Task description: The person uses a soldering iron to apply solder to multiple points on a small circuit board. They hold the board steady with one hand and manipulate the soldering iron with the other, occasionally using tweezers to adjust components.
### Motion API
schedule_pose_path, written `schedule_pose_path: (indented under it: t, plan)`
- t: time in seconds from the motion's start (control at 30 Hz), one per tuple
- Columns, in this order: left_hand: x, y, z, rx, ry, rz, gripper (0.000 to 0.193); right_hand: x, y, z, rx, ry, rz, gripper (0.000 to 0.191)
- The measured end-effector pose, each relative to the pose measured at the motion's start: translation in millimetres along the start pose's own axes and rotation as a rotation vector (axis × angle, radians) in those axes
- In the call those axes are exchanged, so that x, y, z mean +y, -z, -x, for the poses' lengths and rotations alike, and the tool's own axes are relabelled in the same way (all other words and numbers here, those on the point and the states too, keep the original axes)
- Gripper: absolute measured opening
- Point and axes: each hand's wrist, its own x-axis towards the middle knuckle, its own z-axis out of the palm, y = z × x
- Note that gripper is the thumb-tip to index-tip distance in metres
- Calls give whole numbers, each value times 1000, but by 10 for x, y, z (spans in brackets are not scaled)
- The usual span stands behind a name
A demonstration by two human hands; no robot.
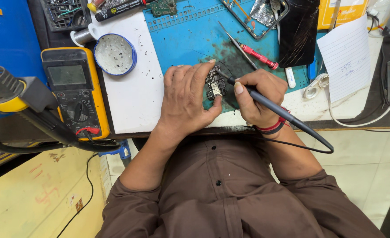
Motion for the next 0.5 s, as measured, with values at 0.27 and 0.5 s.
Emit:
schedule_pose_path:
  t: [0.27, 0.5]
  plan:
    - [5, 0, 10, -2, 3, 9, 72, -12, 2, 8, 11, -7, 5, 9]
    - [-2, 2, 3, -2, 1, -3, 73, -6, -4, 4, 25, -10, 10, 9]
